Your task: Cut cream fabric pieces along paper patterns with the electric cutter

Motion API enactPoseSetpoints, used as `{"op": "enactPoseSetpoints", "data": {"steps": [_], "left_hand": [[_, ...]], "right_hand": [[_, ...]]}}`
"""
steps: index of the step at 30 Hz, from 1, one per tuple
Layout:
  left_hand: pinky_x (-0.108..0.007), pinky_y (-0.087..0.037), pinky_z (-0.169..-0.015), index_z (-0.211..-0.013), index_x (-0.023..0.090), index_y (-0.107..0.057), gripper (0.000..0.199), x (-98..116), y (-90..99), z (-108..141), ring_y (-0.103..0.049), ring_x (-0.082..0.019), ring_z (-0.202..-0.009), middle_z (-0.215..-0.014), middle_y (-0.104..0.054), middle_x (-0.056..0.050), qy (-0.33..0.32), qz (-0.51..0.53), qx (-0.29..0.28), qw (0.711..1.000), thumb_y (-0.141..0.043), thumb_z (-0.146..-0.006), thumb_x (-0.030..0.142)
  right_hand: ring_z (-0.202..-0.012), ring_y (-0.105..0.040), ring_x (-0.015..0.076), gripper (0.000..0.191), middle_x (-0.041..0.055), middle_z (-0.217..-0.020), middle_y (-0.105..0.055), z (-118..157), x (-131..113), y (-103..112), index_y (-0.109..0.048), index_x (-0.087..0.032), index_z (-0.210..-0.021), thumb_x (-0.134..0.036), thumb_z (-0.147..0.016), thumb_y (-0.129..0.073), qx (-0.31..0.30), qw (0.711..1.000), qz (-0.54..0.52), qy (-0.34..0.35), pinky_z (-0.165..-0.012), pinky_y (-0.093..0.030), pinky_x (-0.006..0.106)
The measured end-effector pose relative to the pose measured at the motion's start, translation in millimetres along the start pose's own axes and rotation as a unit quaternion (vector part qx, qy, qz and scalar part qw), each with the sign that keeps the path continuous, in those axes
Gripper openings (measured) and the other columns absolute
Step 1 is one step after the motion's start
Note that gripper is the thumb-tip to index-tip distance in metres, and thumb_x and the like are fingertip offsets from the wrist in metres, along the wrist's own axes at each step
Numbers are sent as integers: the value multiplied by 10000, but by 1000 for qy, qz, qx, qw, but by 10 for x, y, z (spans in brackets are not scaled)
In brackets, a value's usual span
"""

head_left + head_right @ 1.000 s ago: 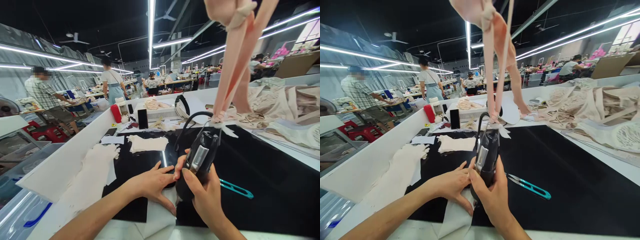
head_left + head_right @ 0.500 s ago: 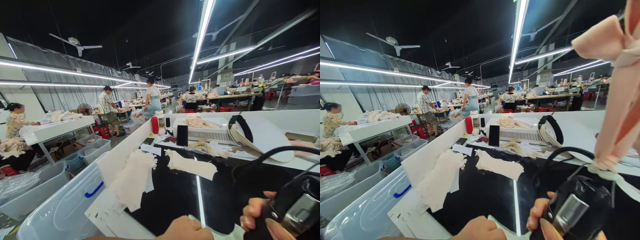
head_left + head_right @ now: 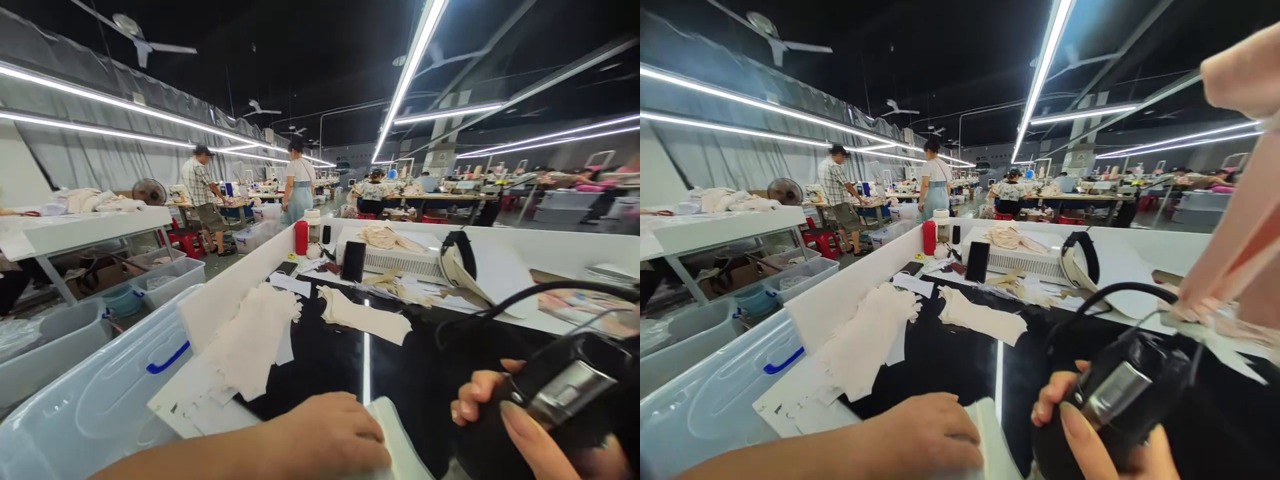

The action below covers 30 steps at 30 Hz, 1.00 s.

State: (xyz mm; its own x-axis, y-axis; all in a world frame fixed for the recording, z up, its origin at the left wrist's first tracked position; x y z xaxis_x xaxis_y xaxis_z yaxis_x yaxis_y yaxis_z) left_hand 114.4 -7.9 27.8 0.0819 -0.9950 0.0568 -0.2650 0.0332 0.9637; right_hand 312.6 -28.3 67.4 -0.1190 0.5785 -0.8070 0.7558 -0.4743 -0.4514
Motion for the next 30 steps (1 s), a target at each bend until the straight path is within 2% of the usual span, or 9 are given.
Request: {"op": "enactPoseSetpoints", "data": {"steps": [1,3,8,13,17,21,25,30], "left_hand": [[-276,-491,-1053,-1175,182,-667,165,-5,53,11,-683,-186,-1129,-1224,-738,-30,8,15,4,1000,-563,-1049,159],[-277,-523,-1011,-1191,170,-664,213,-90,136,24,-687,-196,-1113,-1242,-725,-53,49,38,18,998,-575,-1012,97],[-300,-552,-999,-1200,174,-648,318,-231,107,-66,-678,-208,-1127,-1225,-710,-61,96,85,22,991,-514,-959,16],[-305,-542,-1034,-1203,159,-637,269,-251,40,-284,-663,-207,-1158,-1242,-699,-69,101,71,24,992,-514,-993,43],[-299,-553,-1020,-1189,141,-639,285,-231,-34,-388,-667,-203,-1130,-1210,-705,-72,101,51,0,994,-500,-981,4],[-313,-583,-984,-1163,137,-637,255,-187,-114,-336,-676,-211,-1111,-1189,-709,-82,93,33,-2,995,-514,-974,19],[-329,-558,-1066,-1222,116,-617,278,-138,-137,-229,-654,-216,-1229,-1314,-685,-120,70,21,26,997,-502,-984,31],[-303,-527,-1114,-1275,112,-611,310,-145,-113,-177,-634,-214,-1287,-1378,-667,-110,72,32,31,996,-500,-995,38]], "right_hand": [[-593,-653,215,446,20,-777,-673,48,-81,-29,-653,-265,-1097,-365,-734,-892,15,1000,18,-9,-529,-605,345],[-616,-657,211,422,13,-796,-681,112,-181,-155,-635,-283,-1086,-375,-758,-884,-9,999,37,-28,-578,-622,368],[-630,-632,190,374,2,-789,-656,152,-295,-199,-625,-282,-1101,-358,-813,-851,-30,999,27,-10,-574,-604,342],[-641,-643,191,325,4,-794,-652,185,-276,-181,-626,-291,-1092,-344,-844,-830,-49,998,25,-18,-592,-612,349],[-640,-640,197,315,9,-791,-652,213,-298,-98,-630,-299,-1095,-347,-851,-825,-48,998,37,-21,-605,-619,370],[-638,-640,213,320,19,-791,-643,247,-344,-8,-635,-298,-1082,-364,-839,-832,-37,998,42,-23,-589,-621,395],[-626,-633,227,336,30,-773,-631,266,-380,11,-650,-283,-1073,-382,-817,-845,-26,999,41,-3,-552,-611,402],[-606,-619,221,353,32,-771,-627,280,-362,24,-660,-275,-1080,-377,-801,-851,-19,999,26,10,-523,-601,388]]}}
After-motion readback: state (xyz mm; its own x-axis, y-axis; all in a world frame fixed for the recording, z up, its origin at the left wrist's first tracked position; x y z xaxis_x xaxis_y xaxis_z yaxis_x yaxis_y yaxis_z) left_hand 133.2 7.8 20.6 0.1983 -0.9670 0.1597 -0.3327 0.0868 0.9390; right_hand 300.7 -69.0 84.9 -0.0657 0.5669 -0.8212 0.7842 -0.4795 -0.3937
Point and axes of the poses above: each hand's wrist, its own z-axis away from the middle knuckle, its own y-axis out of the back of the hand, x = y × z, the point moved 10 cm from there along -z, towards the middle knuckle
